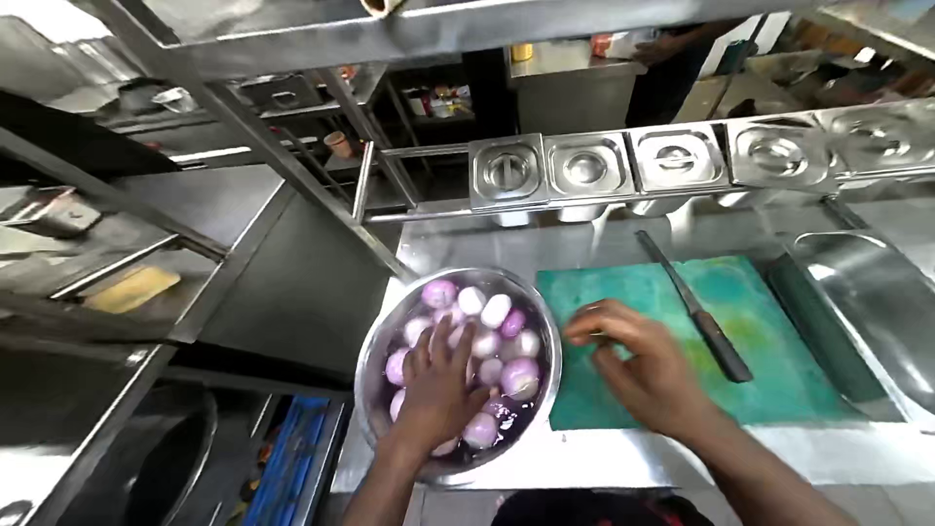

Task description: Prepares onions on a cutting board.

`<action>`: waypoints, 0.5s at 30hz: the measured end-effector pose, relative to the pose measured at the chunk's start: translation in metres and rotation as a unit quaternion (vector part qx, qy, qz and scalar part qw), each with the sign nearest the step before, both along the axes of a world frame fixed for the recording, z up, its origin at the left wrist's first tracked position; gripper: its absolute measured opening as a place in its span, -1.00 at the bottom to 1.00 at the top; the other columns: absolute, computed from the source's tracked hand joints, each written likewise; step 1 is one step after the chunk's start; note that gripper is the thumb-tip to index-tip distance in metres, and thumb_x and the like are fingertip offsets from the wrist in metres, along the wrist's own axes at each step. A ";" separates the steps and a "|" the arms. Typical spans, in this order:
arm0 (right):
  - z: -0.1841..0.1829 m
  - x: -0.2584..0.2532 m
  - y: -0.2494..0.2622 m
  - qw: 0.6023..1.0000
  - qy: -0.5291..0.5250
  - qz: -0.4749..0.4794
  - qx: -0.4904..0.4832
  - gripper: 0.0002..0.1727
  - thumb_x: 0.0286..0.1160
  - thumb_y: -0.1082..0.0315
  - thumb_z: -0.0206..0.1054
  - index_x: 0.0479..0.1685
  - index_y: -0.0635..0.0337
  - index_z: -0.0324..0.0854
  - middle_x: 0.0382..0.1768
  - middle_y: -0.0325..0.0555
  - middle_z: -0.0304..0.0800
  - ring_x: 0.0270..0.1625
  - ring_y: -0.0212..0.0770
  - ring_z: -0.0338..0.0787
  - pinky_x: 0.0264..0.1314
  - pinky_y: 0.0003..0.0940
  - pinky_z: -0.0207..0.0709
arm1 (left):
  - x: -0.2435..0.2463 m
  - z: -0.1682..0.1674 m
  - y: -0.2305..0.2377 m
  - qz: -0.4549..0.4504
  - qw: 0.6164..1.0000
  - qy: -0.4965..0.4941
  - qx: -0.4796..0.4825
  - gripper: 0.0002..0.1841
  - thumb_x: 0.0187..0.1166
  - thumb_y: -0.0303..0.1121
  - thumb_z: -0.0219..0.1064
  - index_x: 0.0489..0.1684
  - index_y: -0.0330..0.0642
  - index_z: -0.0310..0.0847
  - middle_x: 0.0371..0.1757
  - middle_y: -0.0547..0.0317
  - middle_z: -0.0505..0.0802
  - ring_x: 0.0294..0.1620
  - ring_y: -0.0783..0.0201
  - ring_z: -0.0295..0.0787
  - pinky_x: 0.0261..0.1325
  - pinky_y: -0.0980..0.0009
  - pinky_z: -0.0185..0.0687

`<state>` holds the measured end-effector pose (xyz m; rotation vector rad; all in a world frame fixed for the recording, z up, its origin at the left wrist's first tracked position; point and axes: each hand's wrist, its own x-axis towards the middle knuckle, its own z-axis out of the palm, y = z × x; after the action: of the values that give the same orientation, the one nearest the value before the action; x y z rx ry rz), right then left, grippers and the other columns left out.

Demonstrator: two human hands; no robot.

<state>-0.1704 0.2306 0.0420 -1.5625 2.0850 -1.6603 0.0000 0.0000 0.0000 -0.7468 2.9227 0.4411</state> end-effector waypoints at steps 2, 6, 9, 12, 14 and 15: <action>-0.003 -0.011 0.029 0.998 0.040 -0.039 -0.017 -0.84 0.59 0.26 0.21 -0.25 0.01 0.70 -0.24 -0.38 0.77 -0.24 -0.47 0.77 -0.26 -0.47 0.77 | -0.018 0.004 0.002 -0.002 0.999 0.028 0.037 -0.15 0.41 0.12 0.51 0.74 0.01 0.36 0.76 -0.23 0.34 0.79 -0.38 0.07 0.68 -0.43 0.04; -0.061 -0.021 0.114 0.939 0.008 0.058 0.339 -0.41 0.49 -0.39 0.26 0.17 -0.22 0.86 0.60 -0.21 0.62 0.50 -0.04 0.71 0.39 0.24 0.63 | -0.034 -0.008 0.003 -0.013 0.997 0.066 0.038 -0.67 0.70 -0.18 0.28 0.33 -0.03 0.72 0.35 0.01 0.79 0.46 -0.05 0.63 0.50 -0.12 0.52; -0.065 -0.028 0.182 0.941 -0.143 0.089 0.293 -0.56 0.66 0.03 0.36 0.26 0.17 0.78 0.33 0.05 0.79 0.29 -0.07 0.82 0.33 0.00 0.72 | -0.051 -0.012 0.019 -0.013 0.998 -0.035 0.059 -0.74 0.65 -0.36 0.25 0.20 -0.05 0.75 0.20 -0.03 0.82 0.24 -0.07 0.77 0.31 -0.19 0.65; -0.060 -0.028 0.228 0.936 -0.205 0.036 0.283 -0.55 0.71 0.13 0.32 0.31 0.34 0.70 0.08 0.20 0.84 0.04 -0.06 0.87 0.20 -0.06 0.75 | -0.069 -0.022 0.033 -0.030 0.974 -0.209 0.079 -0.66 0.62 -0.40 0.23 0.32 -0.07 0.69 0.26 -0.17 0.80 0.29 -0.25 0.73 0.26 -0.37 0.56; -0.061 -0.033 0.243 0.944 -0.177 -0.002 0.280 -0.52 0.71 0.08 0.31 0.31 0.32 0.71 0.09 0.20 0.84 0.04 -0.05 0.86 0.18 -0.05 0.74 | -0.077 -0.019 0.026 -0.050 0.969 -0.220 0.106 -0.69 0.67 -0.38 0.18 0.28 -0.12 0.71 0.19 -0.22 0.83 0.24 -0.27 0.75 0.24 -0.38 0.56; -0.062 -0.036 0.246 0.946 -0.158 -0.021 0.282 -0.51 0.72 0.03 0.30 0.31 0.29 0.71 0.11 0.17 0.85 0.07 -0.04 0.87 0.20 -0.03 0.74 | -0.076 -0.018 0.021 -0.056 0.968 -0.201 0.138 -0.70 0.71 -0.38 0.12 0.21 -0.16 0.75 0.12 -0.21 0.84 0.19 -0.22 0.77 0.24 -0.35 0.57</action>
<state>-0.2069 0.4761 -0.0196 -1.0069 2.1535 -1.0786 -0.0764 0.0213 -0.0185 -0.5523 2.4463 0.5903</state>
